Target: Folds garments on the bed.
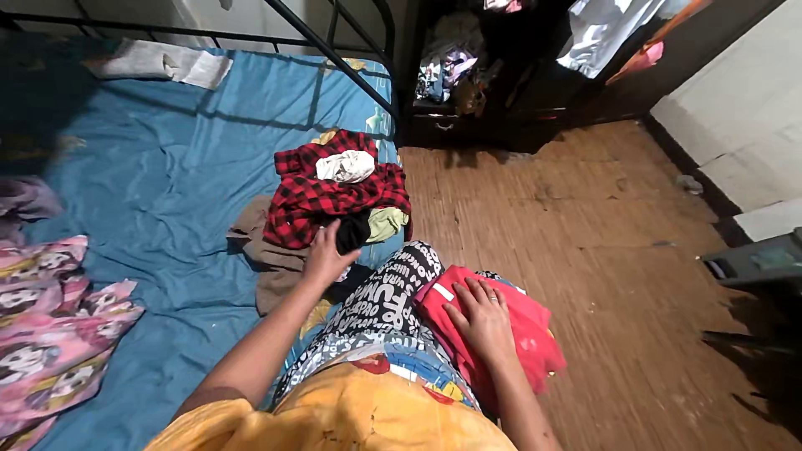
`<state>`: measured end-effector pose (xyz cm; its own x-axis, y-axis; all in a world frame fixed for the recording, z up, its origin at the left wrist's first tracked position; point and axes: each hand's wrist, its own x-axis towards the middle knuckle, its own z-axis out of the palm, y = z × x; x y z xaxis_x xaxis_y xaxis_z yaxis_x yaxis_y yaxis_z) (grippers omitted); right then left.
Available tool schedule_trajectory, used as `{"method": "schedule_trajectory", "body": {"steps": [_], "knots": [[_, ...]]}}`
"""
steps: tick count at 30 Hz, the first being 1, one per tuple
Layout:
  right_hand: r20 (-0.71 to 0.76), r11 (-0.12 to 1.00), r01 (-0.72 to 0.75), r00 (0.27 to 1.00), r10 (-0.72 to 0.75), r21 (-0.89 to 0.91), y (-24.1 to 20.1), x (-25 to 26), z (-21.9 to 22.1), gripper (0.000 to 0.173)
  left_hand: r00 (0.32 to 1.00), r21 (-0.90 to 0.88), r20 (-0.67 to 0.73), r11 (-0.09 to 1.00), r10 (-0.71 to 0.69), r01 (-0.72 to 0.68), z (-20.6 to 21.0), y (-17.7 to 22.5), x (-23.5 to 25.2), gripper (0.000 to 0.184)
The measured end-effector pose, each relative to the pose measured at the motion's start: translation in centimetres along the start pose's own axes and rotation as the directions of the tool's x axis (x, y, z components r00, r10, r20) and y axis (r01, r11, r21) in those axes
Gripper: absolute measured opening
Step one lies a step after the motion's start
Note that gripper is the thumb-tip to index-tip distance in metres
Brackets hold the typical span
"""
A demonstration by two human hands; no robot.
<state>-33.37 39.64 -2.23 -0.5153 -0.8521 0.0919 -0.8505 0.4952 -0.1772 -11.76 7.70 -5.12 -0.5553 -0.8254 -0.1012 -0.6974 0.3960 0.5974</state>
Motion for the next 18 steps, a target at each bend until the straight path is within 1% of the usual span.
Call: {"method": "schedule_trajectory", "body": {"steps": [1, 2, 3, 4, 5, 6, 7, 8, 10, 11, 13, 14, 15, 17, 18], "knots": [[0.005, 1.0, -0.004, 1.0, 0.004, 0.003, 0.0, 0.0, -0.1, 0.061, 0.997, 0.056, 0.067, 0.998, -0.032, 0.028, 2.2, -0.5, -0.2, 0.085], [0.011, 1.0, -0.011, 1.0, 0.011, 0.008, -0.1, -0.1, -0.1, 0.061, 0.993, 0.048, 0.1, 0.997, -0.06, 0.055, 4.0, -1.2, -0.3, 0.077], [0.009, 1.0, -0.018, 1.0, 0.018, 0.015, 0.0, -0.3, -0.1, 0.061, 0.992, -0.039, 0.096, 0.995, -0.086, 0.09, 4.9, -1.6, -0.3, 0.069], [-0.003, 1.0, -0.021, 1.0, 0.021, 0.023, 0.0, -0.4, -0.2, 0.06, 0.99, -0.204, 0.073, 0.97, -0.12, 0.133, 5.0, -1.4, -0.2, 0.064], [-0.024, 0.999, -0.022, 0.999, 0.023, 0.031, 0.2, -0.6, -0.2, 0.06, 0.984, -0.42, 0.067, 0.889, -0.168, 0.18, 4.3, -0.6, -0.2, 0.067], [-0.044, 0.999, -0.021, 0.999, 0.022, 0.041, 0.3, -1.0, -0.3, 0.059, 0.98, -0.588, 0.068, 0.786, -0.187, 0.191, 3.5, 0.4, -0.6, 0.07], [-0.057, 0.998, -0.017, 0.998, 0.02, 0.055, 0.5, -1.5, -0.3, 0.059, 0.981, -0.678, 0.073, 0.712, -0.182, 0.182, 2.8, 1.3, -1.7, 0.07], [-0.076, 0.998, -0.004, 0.997, 0.01, 0.069, 0.6, -1.8, -0.3, 0.058, 0.983, -0.724, 0.079, 0.668, -0.166, 0.171, 2.3, 2.0, -3.1, 0.067], [-0.118, 0.996, 0.024, 0.993, -0.014, 0.088, 0.9, -1.8, -0.5, 0.058, 0.988, -0.773, 0.063, 0.619, -0.14, 0.137, 1.2, 3.1, -5.8, 0.064], [-0.127, 0.995, 0.035, 0.992, -0.023, 0.098, 0.9, -1.8, -0.6, 0.058, 0.988, -0.8, 0.048, 0.587, -0.149, 0.128, 0.1, 3.7, -6.8, 0.066], [-0.123, 0.992, 0.036, 0.992, -0.022, 0.119, 1.2, -2.0, -1.1, 0.058, 0.977, -0.854, 0.024, 0.504, -0.21, 0.129, -3.8, 6.0, -8.5, 0.069], [-0.119, 0.991, 0.03, 0.993, -0.014, 0.133, 1.4, -2.2, -1.4, 0.058, 0.971, -0.886, -0.007, 0.452, -0.238, 0.104, -6.4, 7.5, -9.2, 0.061], [-0.116, 0.987, 0.028, 0.993, -0.01, 0.16, 1.4, -2.2, -1.7, 0.06, 0.966, -0.92, -0.048, 0.388, -0.256, 0.057, -9.1, 9.0, -9.7, 0.047], [-0.089, 0.955, 0.058, 0.995, -0.034, 0.29, 0.3, -1.3, -2.6, 0.068, 0.963, -0.967, -0.114, 0.251, -0.244, -0.051, -13.7, 10.9, -10.3, 0.022], [-0.076, 0.923, 0.087, 0.995, -0.063, 0.376, -0.9, -0.6, -3.3, 0.074, 0.967, -0.977, -0.135, 0.193, -0.216, -0.093, -15.3, 11.6, -10.6, 0.015]]}}
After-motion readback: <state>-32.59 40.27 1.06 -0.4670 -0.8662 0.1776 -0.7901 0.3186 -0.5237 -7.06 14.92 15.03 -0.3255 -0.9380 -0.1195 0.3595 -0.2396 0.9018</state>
